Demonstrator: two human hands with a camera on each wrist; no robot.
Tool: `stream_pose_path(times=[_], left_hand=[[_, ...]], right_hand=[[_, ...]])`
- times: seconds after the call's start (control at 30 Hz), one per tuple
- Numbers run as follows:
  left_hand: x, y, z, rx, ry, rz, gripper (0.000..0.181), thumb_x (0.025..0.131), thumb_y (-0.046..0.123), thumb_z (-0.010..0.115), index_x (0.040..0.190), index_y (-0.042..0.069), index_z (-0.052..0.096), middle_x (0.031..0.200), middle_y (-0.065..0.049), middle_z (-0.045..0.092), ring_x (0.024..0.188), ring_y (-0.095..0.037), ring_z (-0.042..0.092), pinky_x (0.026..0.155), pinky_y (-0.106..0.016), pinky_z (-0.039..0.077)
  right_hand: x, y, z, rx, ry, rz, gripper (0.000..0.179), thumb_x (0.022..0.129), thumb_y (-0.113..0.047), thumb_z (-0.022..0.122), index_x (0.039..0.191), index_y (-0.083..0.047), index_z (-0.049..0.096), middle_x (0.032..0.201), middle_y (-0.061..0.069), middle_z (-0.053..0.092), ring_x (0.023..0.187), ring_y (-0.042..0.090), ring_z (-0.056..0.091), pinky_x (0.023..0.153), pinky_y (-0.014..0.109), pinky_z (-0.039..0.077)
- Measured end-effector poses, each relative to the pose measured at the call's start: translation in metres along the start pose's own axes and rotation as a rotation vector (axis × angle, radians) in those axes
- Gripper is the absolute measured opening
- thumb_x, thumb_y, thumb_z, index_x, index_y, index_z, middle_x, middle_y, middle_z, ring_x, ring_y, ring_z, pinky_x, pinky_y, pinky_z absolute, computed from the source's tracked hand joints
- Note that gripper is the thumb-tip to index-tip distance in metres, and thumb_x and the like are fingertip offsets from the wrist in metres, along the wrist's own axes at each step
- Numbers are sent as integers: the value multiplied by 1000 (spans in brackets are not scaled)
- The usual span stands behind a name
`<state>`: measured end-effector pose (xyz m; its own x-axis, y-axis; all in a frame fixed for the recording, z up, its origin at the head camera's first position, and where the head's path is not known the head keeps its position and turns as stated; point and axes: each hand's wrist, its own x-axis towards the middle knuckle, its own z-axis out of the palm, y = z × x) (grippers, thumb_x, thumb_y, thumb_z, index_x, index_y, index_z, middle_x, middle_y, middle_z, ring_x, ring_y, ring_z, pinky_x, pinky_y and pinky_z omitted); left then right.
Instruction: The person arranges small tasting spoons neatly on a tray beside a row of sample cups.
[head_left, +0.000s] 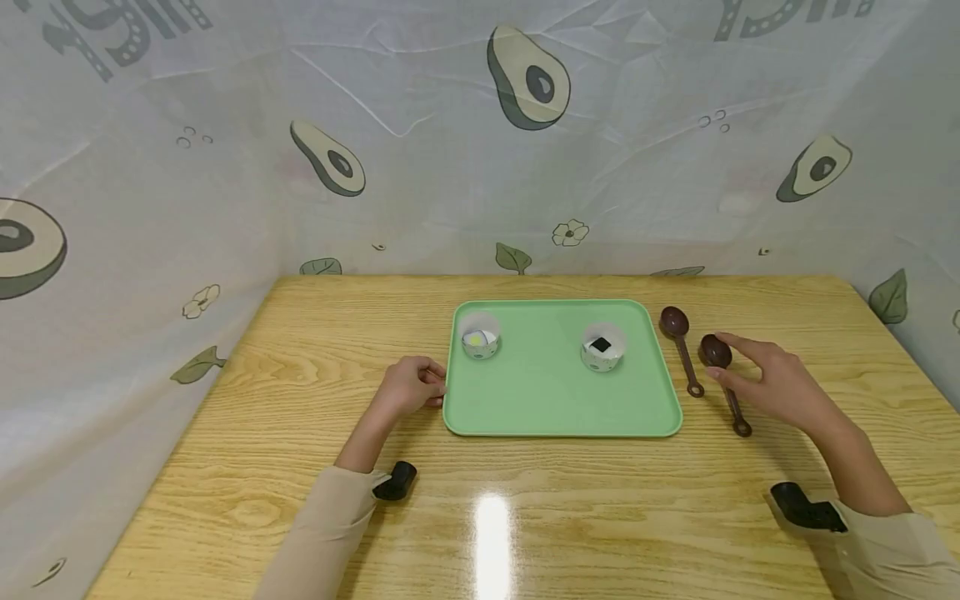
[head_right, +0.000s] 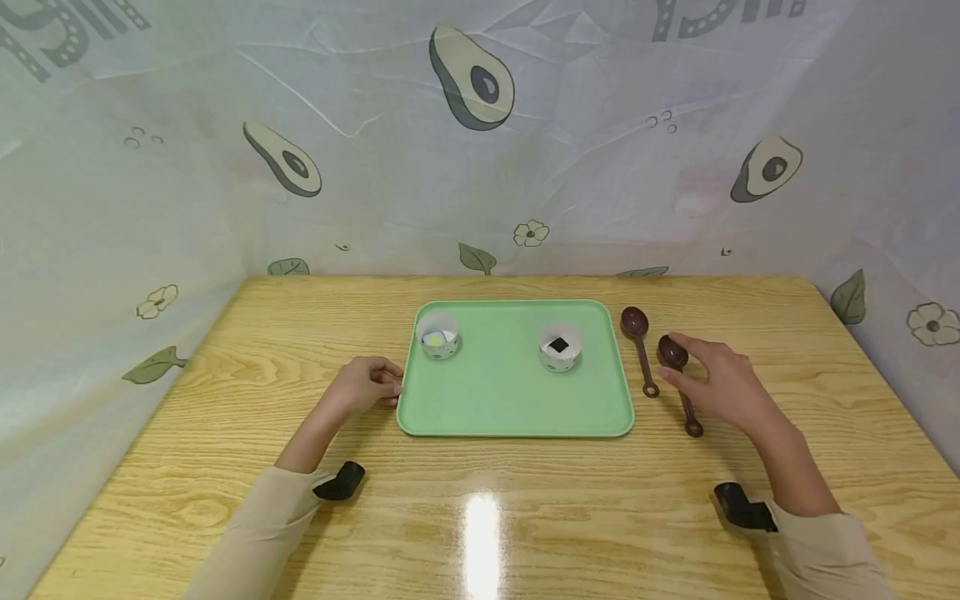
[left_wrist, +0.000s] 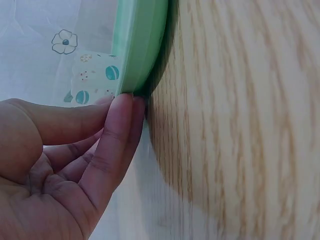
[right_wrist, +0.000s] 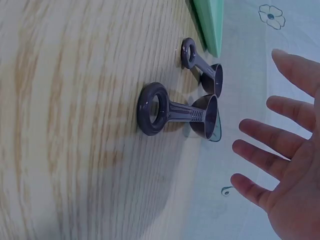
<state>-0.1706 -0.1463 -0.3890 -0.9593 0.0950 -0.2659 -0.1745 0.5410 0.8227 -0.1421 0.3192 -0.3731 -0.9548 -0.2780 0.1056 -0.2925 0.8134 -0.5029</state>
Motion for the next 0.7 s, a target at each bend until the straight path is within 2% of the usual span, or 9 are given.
stream_pose_path(times=[0.2, 0.37, 0.7], left_hand=[[0, -1, 0, -26, 6, 0, 19, 83, -7, 63, 102, -9, 62, 78, -13, 59, 61, -14, 62, 61, -26, 57], [0, -2, 1, -46, 3, -1, 18, 83, -8, 63, 101, -9, 62, 77, -13, 58, 60, -14, 62, 60, -26, 57], [0, -1, 0, -61, 5, -9, 17, 83, -9, 62, 100, -10, 61, 77, -13, 58, 60, -14, 61, 60, -26, 57]], right_hand=[[0, -2, -1, 24, -3, 35, 55, 94, -26, 57, 135, 6, 41, 125, 34, 47, 109, 53, 44, 76, 65, 42], [-2, -2, -4, 32, -15, 56, 54, 95, -24, 56, 135, 8, 40, 126, 34, 45, 102, 52, 49, 75, 62, 45], [1, 6, -9, 57, 37, 36, 42, 92, -11, 58, 125, 13, 48, 104, 29, 59, 90, 43, 58, 66, 47, 53]])
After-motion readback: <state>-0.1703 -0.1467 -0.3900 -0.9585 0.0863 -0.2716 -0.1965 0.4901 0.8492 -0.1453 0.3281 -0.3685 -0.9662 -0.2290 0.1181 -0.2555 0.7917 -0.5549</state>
